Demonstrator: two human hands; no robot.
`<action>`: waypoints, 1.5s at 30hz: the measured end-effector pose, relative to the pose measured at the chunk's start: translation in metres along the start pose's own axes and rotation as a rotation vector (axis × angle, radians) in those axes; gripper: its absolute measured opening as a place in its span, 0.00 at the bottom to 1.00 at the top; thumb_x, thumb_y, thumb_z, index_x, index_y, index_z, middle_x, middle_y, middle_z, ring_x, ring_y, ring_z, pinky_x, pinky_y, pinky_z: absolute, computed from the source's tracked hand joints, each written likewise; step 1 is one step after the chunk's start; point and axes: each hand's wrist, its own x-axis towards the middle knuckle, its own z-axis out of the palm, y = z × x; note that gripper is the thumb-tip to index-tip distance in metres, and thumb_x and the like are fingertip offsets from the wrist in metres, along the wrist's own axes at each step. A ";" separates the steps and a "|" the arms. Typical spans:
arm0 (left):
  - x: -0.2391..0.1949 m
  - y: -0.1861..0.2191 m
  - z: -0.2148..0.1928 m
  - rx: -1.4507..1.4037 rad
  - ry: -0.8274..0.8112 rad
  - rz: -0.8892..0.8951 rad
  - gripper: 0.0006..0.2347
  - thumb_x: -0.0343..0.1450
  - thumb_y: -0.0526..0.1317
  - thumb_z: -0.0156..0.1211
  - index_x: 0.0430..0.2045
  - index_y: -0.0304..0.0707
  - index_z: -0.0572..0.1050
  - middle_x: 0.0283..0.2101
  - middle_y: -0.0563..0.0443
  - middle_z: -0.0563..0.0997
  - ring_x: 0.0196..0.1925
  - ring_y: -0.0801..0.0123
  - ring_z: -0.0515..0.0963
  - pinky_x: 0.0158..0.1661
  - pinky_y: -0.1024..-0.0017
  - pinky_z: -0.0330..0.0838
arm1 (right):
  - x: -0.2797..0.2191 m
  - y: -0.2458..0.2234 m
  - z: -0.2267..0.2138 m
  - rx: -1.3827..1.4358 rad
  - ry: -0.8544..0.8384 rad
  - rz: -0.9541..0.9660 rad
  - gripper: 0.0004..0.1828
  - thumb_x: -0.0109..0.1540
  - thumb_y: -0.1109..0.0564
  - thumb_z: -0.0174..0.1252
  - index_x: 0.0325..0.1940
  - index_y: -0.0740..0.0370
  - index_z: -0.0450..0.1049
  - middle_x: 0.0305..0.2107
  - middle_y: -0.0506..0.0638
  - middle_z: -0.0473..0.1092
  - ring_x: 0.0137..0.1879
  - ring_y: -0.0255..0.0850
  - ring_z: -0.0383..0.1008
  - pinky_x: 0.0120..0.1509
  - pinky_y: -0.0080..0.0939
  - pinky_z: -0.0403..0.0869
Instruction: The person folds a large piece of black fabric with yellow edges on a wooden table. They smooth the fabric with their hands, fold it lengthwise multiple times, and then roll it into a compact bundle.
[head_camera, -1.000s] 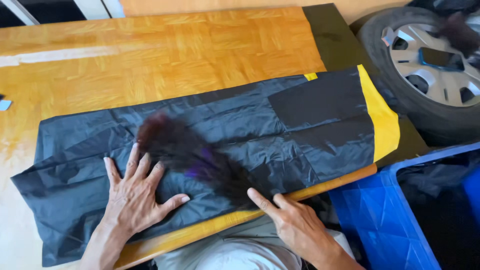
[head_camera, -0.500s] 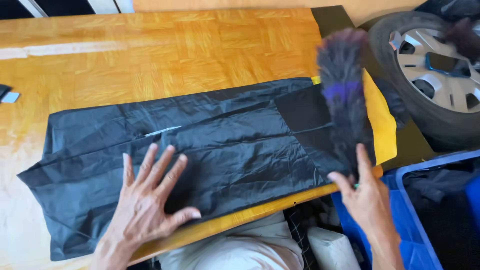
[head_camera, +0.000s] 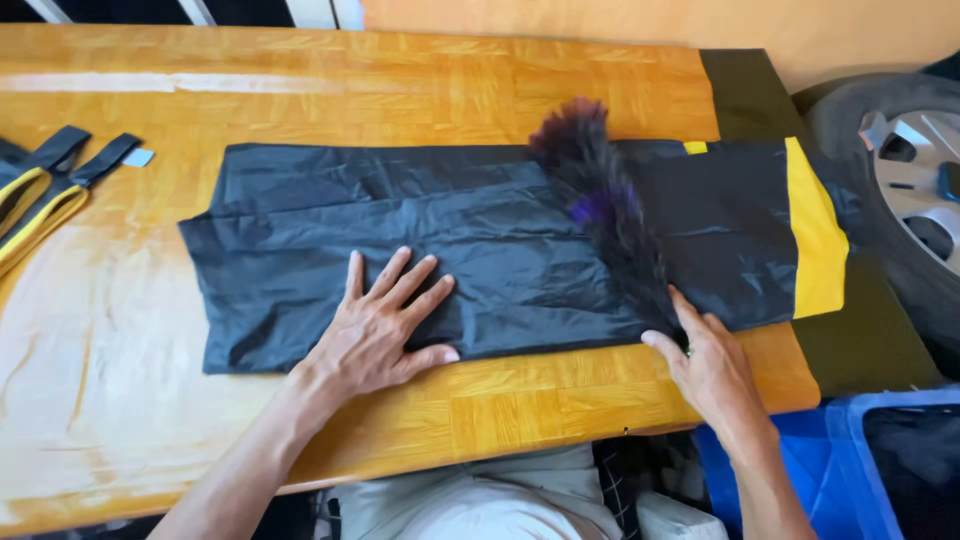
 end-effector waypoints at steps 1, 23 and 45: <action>0.001 0.000 -0.003 0.008 0.000 -0.014 0.36 0.69 0.72 0.47 0.67 0.51 0.66 0.71 0.45 0.67 0.75 0.47 0.60 0.63 0.27 0.49 | -0.001 -0.006 -0.003 0.002 -0.004 -0.015 0.41 0.60 0.38 0.58 0.77 0.46 0.60 0.53 0.64 0.70 0.63 0.62 0.69 0.64 0.58 0.67; -0.054 -0.021 -0.037 0.020 -0.180 -0.811 0.40 0.67 0.75 0.41 0.74 0.58 0.56 0.78 0.37 0.51 0.79 0.35 0.42 0.67 0.27 0.37 | 0.008 -0.186 0.040 -0.209 -0.372 -0.434 0.42 0.63 0.62 0.44 0.80 0.36 0.48 0.44 0.57 0.69 0.43 0.63 0.80 0.43 0.67 0.79; -0.047 -0.011 -0.037 0.186 -0.064 -0.761 0.41 0.66 0.74 0.37 0.72 0.55 0.63 0.76 0.36 0.60 0.76 0.32 0.54 0.57 0.21 0.51 | -0.050 -0.060 0.005 -0.318 -0.187 -0.224 0.48 0.60 0.69 0.45 0.82 0.36 0.46 0.35 0.51 0.63 0.26 0.59 0.72 0.32 0.63 0.72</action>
